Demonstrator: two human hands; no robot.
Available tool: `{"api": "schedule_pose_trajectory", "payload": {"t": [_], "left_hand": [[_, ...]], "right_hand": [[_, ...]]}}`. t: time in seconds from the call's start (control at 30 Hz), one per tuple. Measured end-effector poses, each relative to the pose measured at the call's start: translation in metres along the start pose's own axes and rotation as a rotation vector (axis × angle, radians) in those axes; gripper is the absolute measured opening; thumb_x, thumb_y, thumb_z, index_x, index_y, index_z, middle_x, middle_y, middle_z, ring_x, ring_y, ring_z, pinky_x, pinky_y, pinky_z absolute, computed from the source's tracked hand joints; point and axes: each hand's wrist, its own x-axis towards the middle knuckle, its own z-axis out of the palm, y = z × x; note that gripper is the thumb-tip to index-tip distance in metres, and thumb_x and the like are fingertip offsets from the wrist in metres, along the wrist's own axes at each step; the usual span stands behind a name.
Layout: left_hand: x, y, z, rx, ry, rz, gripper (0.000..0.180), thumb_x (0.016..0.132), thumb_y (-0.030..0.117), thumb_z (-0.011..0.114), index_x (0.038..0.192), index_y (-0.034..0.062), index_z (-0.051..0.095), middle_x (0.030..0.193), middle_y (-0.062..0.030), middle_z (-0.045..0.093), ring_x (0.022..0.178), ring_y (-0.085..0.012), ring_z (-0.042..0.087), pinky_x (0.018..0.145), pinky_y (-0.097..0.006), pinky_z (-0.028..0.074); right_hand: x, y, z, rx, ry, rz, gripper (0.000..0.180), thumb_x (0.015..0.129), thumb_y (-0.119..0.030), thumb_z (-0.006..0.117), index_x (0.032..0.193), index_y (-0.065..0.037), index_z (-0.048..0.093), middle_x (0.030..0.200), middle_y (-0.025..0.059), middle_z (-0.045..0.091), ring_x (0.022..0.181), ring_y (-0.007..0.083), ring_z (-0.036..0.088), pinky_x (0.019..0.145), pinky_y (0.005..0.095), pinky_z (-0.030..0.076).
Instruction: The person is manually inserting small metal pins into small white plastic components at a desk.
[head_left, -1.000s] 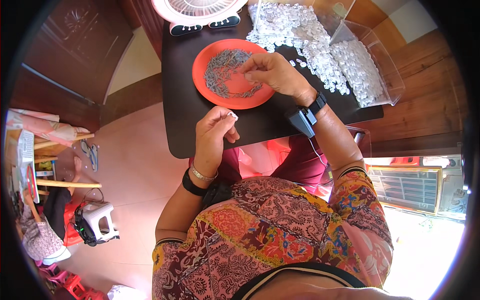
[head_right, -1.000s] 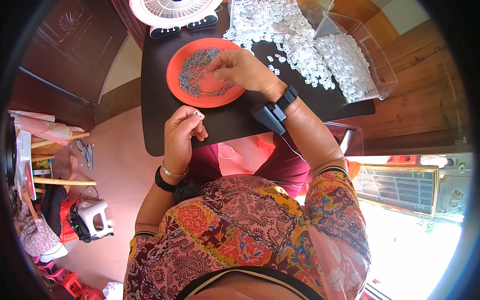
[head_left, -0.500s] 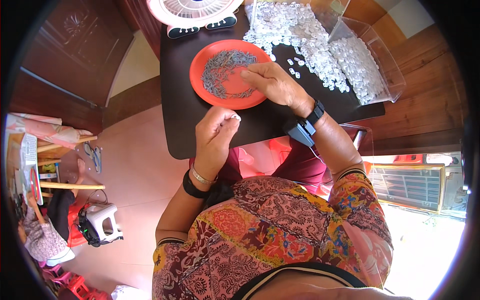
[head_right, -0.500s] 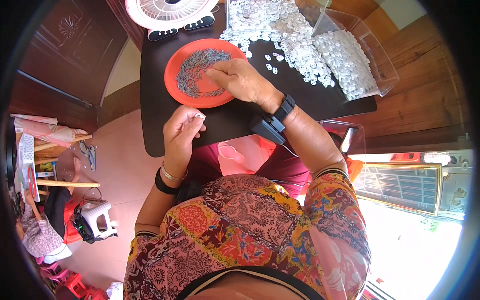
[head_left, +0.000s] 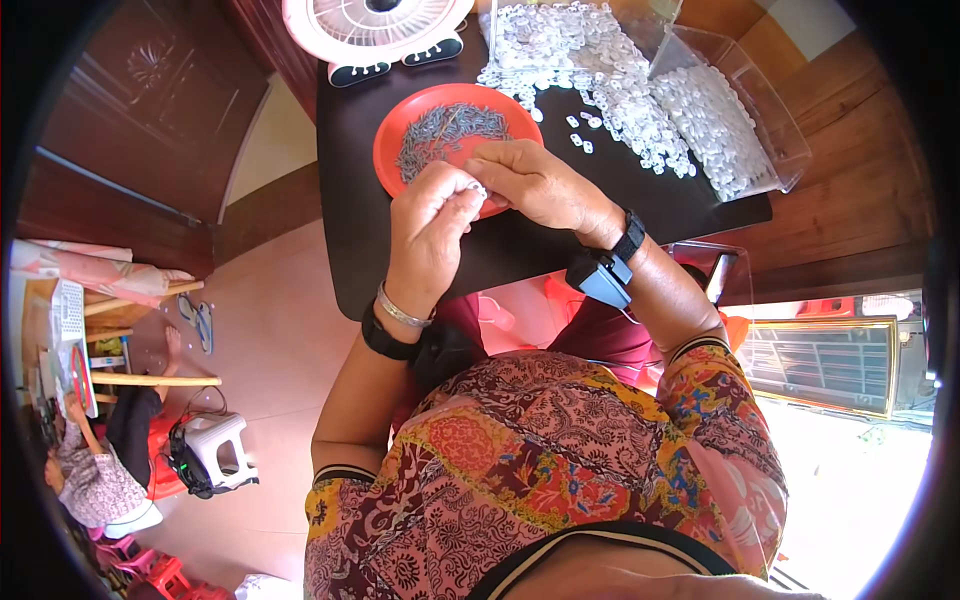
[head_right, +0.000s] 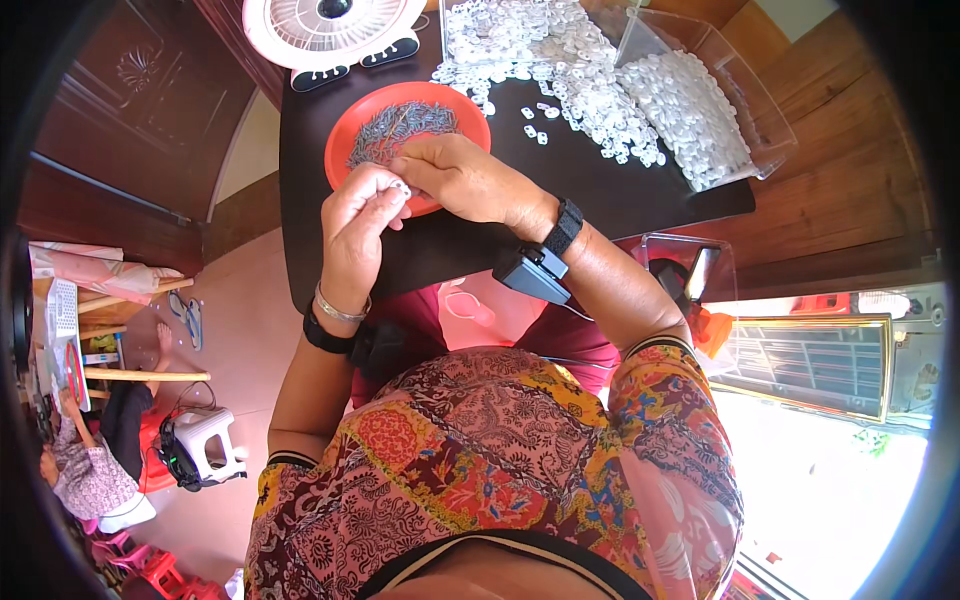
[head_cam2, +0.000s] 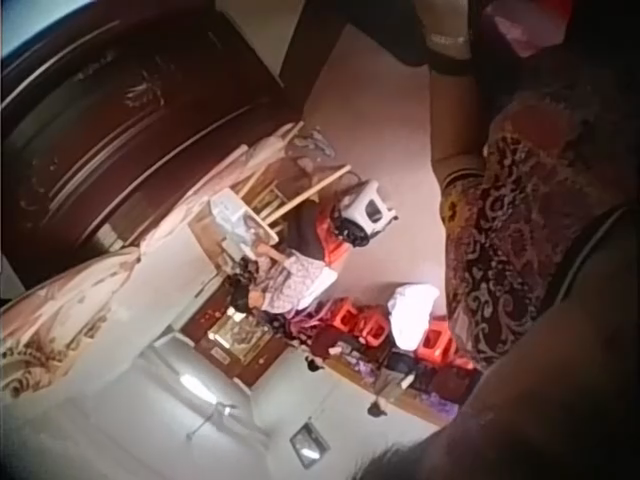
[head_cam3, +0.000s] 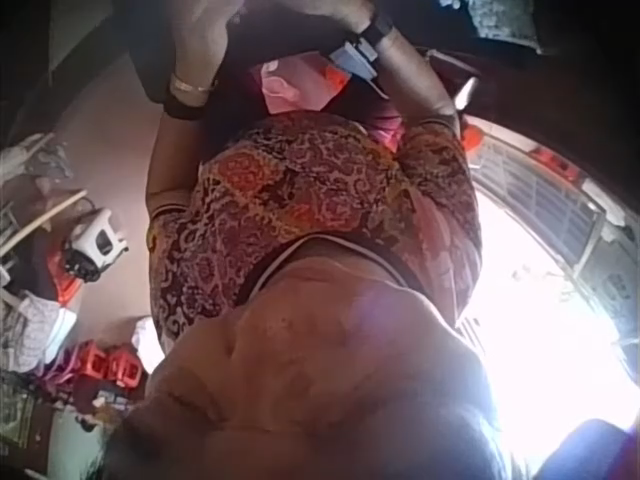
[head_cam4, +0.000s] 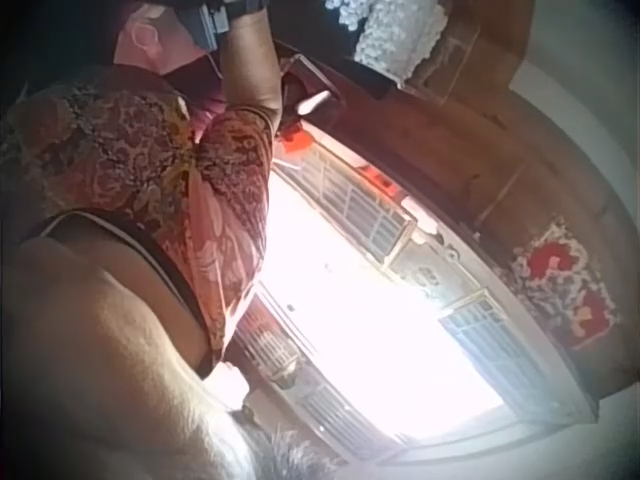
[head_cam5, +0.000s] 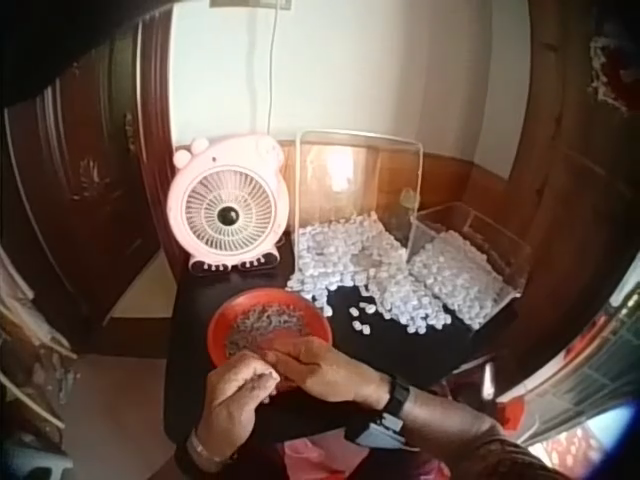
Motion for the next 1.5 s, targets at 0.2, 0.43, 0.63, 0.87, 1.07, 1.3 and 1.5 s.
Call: {"api": "schedule_pose_trajectory", "payload": {"t": [0.2,0.43,0.63,0.87,1.07,1.3,1.5], "left_hand": [[0.007,-0.006,-0.006,-0.192,-0.001,-0.113,0.011,0.087,0.009,0.056,0.082,-0.0008,0.057,0.074,-0.0037,0.054,0.064,-0.0092,0.053,0.057,-0.024,0.042],[0.011,0.004,-0.008,0.349,-0.028,0.355,0.008,0.088,0.008,0.053,0.087,0.0007,0.056,0.079,-0.0119,0.055,0.066,-0.0271,0.056,0.061,-0.033,0.045],[0.012,0.009,-0.011,0.355,-0.045,0.355,0.004,0.087,0.005,0.053,0.087,0.0010,0.055,0.080,-0.0128,0.055,0.068,-0.0306,0.057,0.062,-0.034,0.046],[0.018,0.010,-0.009,0.510,-0.071,0.406,0.004,0.087,0.002,0.053,0.086,-0.0013,0.055,0.081,-0.0104,0.056,0.069,-0.0213,0.057,0.065,-0.030,0.046],[0.024,0.007,-0.005,0.500,-0.037,0.408,0.007,0.089,0.005,0.053,0.085,-0.0011,0.055,0.079,-0.0096,0.057,0.066,-0.0188,0.057,0.062,-0.029,0.046],[0.031,0.003,-0.013,-0.350,0.130,-0.291,0.013,0.090,0.012,0.053,0.086,0.0007,0.059,0.074,-0.0080,0.061,0.059,-0.0139,0.058,0.052,-0.022,0.045],[0.029,-0.003,-0.004,-0.487,0.129,-0.277,0.015,0.091,0.013,0.051,0.087,0.0001,0.059,0.076,-0.0080,0.062,0.063,-0.0143,0.060,0.056,-0.022,0.047]], "right_hand": [[0.001,0.001,-0.007,-0.143,0.022,-0.076,0.025,0.095,-0.020,0.049,0.084,0.002,0.056,0.068,0.0050,0.053,0.068,0.0123,0.050,0.062,0.0295,0.042],[0.004,-0.009,-0.011,-0.012,-0.092,0.143,0.029,0.096,-0.026,0.050,0.081,-0.001,0.057,0.066,-0.0014,0.052,0.061,0.0067,0.047,0.056,0.0231,0.040],[0.006,-0.006,-0.013,0.051,-0.120,0.126,0.029,0.096,-0.027,0.051,0.084,-0.003,0.061,0.067,-0.0037,0.053,0.061,0.0042,0.048,0.054,0.0197,0.040],[0.007,0.006,-0.018,0.214,-0.097,0.153,0.023,0.094,-0.024,0.055,0.090,-0.004,0.066,0.071,-0.0015,0.060,0.064,0.0044,0.055,0.059,0.0181,0.045],[0.010,0.010,-0.017,0.240,-0.027,0.160,0.025,0.094,-0.025,0.056,0.086,-0.003,0.066,0.069,-0.0005,0.060,0.064,0.0057,0.056,0.058,0.0185,0.045],[0.008,0.012,-0.014,0.088,0.103,-0.152,0.017,0.088,-0.007,0.062,0.103,0.002,0.062,0.090,0.0025,0.065,0.079,0.0069,0.060,0.070,0.0225,0.049],[0.005,0.007,-0.001,0.085,0.182,-0.108,0.015,0.085,-0.006,0.066,0.100,-0.001,0.066,0.086,0.0028,0.066,0.076,0.0065,0.061,0.067,0.0211,0.049]]}}
